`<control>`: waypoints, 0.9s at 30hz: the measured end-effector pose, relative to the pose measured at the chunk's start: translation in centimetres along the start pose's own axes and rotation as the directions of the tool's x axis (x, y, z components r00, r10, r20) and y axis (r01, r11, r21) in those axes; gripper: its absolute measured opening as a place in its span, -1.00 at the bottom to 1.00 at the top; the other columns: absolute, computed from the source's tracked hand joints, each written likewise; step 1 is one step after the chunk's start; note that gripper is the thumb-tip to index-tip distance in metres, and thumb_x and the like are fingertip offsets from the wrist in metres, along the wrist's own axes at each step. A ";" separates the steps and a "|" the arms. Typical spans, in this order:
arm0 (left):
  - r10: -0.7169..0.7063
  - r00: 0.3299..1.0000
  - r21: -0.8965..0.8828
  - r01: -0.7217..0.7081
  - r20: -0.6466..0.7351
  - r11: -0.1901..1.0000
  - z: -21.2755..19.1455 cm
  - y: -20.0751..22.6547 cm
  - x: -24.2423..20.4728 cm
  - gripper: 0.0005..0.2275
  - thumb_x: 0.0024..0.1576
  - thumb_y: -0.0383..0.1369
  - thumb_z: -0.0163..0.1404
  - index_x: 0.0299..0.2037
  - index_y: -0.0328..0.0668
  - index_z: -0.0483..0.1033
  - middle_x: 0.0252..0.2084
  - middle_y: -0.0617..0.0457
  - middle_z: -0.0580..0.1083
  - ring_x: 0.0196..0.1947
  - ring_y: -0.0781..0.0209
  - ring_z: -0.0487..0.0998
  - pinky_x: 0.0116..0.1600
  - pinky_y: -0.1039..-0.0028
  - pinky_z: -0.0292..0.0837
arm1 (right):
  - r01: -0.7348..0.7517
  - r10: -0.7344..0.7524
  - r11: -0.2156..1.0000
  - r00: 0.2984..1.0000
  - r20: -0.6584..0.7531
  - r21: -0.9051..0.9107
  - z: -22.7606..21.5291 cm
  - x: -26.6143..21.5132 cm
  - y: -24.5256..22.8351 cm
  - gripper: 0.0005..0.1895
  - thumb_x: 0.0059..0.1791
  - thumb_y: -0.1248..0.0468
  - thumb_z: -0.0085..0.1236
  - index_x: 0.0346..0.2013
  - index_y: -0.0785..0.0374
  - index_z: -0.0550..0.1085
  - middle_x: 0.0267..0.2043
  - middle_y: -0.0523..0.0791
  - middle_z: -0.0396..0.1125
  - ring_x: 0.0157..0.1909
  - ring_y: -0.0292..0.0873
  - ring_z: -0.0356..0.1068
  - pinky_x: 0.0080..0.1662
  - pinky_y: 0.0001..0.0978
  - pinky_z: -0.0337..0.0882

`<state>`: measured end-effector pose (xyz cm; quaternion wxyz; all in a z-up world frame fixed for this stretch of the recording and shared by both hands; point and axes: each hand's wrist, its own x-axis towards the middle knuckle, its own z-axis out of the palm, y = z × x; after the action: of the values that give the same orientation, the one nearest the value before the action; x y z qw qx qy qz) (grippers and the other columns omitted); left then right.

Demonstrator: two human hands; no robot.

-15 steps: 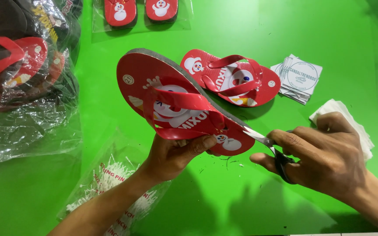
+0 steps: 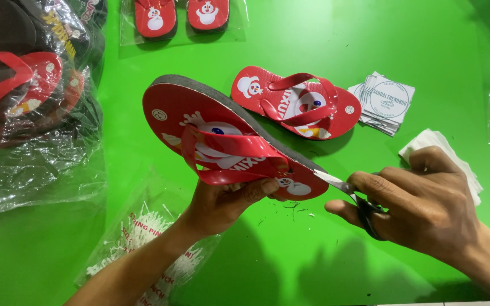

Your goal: The person uses scissors to trim excess material from the edges of red flip-flops. They then wipe the flip-flops with a white cloth and place them into a clear plastic bag. Finally, they cut a white zip tie from a bag of ties.

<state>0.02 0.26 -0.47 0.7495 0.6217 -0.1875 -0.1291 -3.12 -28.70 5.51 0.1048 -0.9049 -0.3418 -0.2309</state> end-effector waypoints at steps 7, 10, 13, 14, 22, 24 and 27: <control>0.048 0.999 0.166 -0.048 0.002 0.985 0.0 0.9 0.1 -0.73 0.19 -0.34 0.17 0.07 -0.15 0.56 0.04 0.09 0.57 0.10 0.16 0.59 0.23 0.35 0.63 | 0.000 0.000 1.000 0.999 0.035 0.000 0.1 -0.4 0.2 -0.52 -0.07 -0.26 0.38 -0.35 0.05 0.54 -0.58 -0.24 0.40 -0.63 -0.25 0.16 -0.25 -0.30 0.14; 0.053 0.999 0.175 -0.050 -0.012 0.983 0.0 0.9 0.0 -0.73 0.17 -0.34 0.18 0.05 -0.19 0.56 0.02 0.08 0.57 0.09 0.16 0.59 0.22 0.35 0.62 | 0.006 -0.006 1.000 1.000 0.019 -0.022 0.1 -0.4 0.1 -0.56 -0.04 -0.23 0.37 -0.37 0.04 0.53 -0.61 -0.25 0.38 -0.65 -0.24 0.13 -0.26 -0.31 0.14; 0.068 0.998 0.201 -0.064 -0.012 0.978 0.1 1.1 -0.1 -0.75 0.18 -0.35 0.18 0.05 -0.15 0.57 0.03 0.09 0.58 0.10 0.16 0.60 0.26 0.35 0.61 | 0.009 -0.009 0.999 1.000 -0.004 -0.038 0.1 -0.3 0.2 -0.56 -0.04 -0.21 0.39 -0.39 0.05 0.51 -0.63 -0.26 0.30 -0.65 -0.18 0.06 -0.31 -0.30 0.14; 0.045 0.999 0.168 -0.042 -0.019 0.985 0.1 1.1 -0.1 -0.73 0.17 -0.37 0.18 0.07 -0.17 0.56 0.04 0.09 0.58 0.11 0.17 0.59 0.25 0.35 0.61 | 0.011 -0.012 0.999 1.000 -0.007 -0.041 0.1 -0.2 0.2 -0.57 -0.02 -0.19 0.39 -0.41 0.06 0.52 -0.63 -0.25 0.32 -0.66 -0.18 0.06 -0.31 -0.31 0.14; 0.069 0.997 0.197 -0.071 0.017 0.978 0.0 1.5 0.3 -0.69 0.19 -0.35 0.17 0.12 -0.16 0.53 0.09 0.08 0.56 0.14 0.15 0.57 0.22 0.36 0.64 | -0.047 0.043 0.997 0.997 0.066 0.064 0.5 -0.5 0.1 -0.50 -0.10 -0.29 0.33 -0.34 0.06 0.51 -0.60 -0.30 0.38 -0.63 -0.26 0.15 -0.22 -0.30 0.13; 0.102 0.995 0.238 -0.103 0.015 0.966 0.0 1.6 0.4 -0.72 0.19 -0.34 0.17 0.09 -0.15 0.54 0.06 0.10 0.57 0.12 0.17 0.58 0.24 0.37 0.63 | -0.036 0.035 0.999 0.998 0.046 0.021 0.6 -0.5 0.2 -0.55 -0.06 -0.24 0.35 -0.37 0.05 0.51 -0.61 -0.28 0.37 -0.64 -0.21 0.11 -0.24 -0.31 0.14; 0.125 0.992 0.279 -0.123 0.011 0.952 0.3 2.0 0.4 -0.75 0.19 -0.33 0.16 0.05 -0.18 0.55 0.02 0.09 0.57 0.09 0.15 0.59 0.26 0.35 0.61 | -0.024 0.025 1.000 0.999 0.030 -0.017 0.4 -0.5 0.3 -0.59 -0.02 -0.16 0.39 -0.39 0.07 0.50 -0.63 -0.24 0.31 -0.64 -0.18 0.07 -0.27 -0.31 0.14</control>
<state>0.20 0.24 1.57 0.6616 0.7085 -0.2400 -0.0520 -3.12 -29.02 4.91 0.0947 -0.9133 -0.3303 -0.2186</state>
